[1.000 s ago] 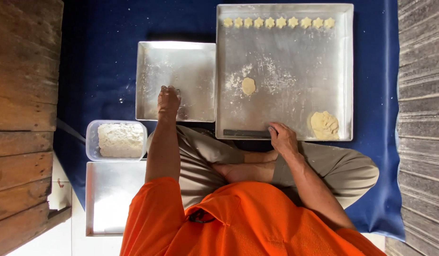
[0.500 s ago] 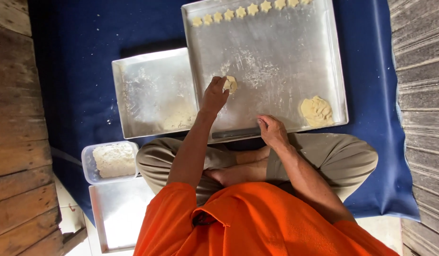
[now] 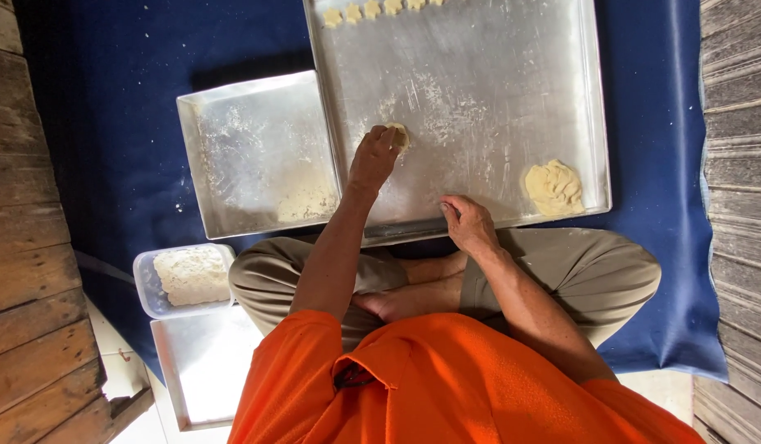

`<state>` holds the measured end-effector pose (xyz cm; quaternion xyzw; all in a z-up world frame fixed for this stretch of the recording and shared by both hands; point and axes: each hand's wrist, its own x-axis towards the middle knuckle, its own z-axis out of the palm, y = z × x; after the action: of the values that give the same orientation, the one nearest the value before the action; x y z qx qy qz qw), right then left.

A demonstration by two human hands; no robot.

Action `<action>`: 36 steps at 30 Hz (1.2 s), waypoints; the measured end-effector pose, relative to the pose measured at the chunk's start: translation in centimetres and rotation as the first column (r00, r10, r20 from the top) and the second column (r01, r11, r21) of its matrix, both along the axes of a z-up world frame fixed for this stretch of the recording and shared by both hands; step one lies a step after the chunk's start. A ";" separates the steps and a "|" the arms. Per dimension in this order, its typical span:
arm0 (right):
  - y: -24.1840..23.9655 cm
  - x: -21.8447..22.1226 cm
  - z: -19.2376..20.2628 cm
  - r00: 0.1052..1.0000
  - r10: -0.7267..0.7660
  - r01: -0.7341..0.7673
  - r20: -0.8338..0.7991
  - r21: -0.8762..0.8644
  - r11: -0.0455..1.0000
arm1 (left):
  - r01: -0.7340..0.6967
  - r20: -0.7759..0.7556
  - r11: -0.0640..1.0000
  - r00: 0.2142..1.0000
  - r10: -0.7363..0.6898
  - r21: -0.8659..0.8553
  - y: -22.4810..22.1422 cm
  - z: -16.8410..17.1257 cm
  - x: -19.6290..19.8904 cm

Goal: The person is preparing star-shaped cookies by rolling out small portions of dough with a rolling pin, cutting them with a star-shaped cutter, and arranging them neatly on a baking tray.

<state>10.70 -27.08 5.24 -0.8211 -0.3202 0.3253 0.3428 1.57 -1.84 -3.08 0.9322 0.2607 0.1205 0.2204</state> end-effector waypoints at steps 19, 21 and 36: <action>12.5 5.4 -3.9 0.996 -0.072 0.075 0.061 -0.057 0.996 | -0.539 -0.315 0.641 0.842 0.439 -0.546 2.3 -0.6 -0.6; 14.1 6.1 -5.1 0.997 -0.066 0.068 0.027 -0.088 0.994 | -0.583 -0.373 0.586 0.812 0.449 -0.563 2.7 -2.3 -0.2; 17.1 6.5 -5.1 0.975 -0.156 0.111 -0.161 -0.261 0.959 | -0.557 -0.396 0.589 0.830 0.392 -0.585 3.0 0.1 0.7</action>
<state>17.20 -9.99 0.13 -0.8448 -0.1881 0.4119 0.2852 2.22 1.11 -3.01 0.6874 0.5496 -0.0349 0.4735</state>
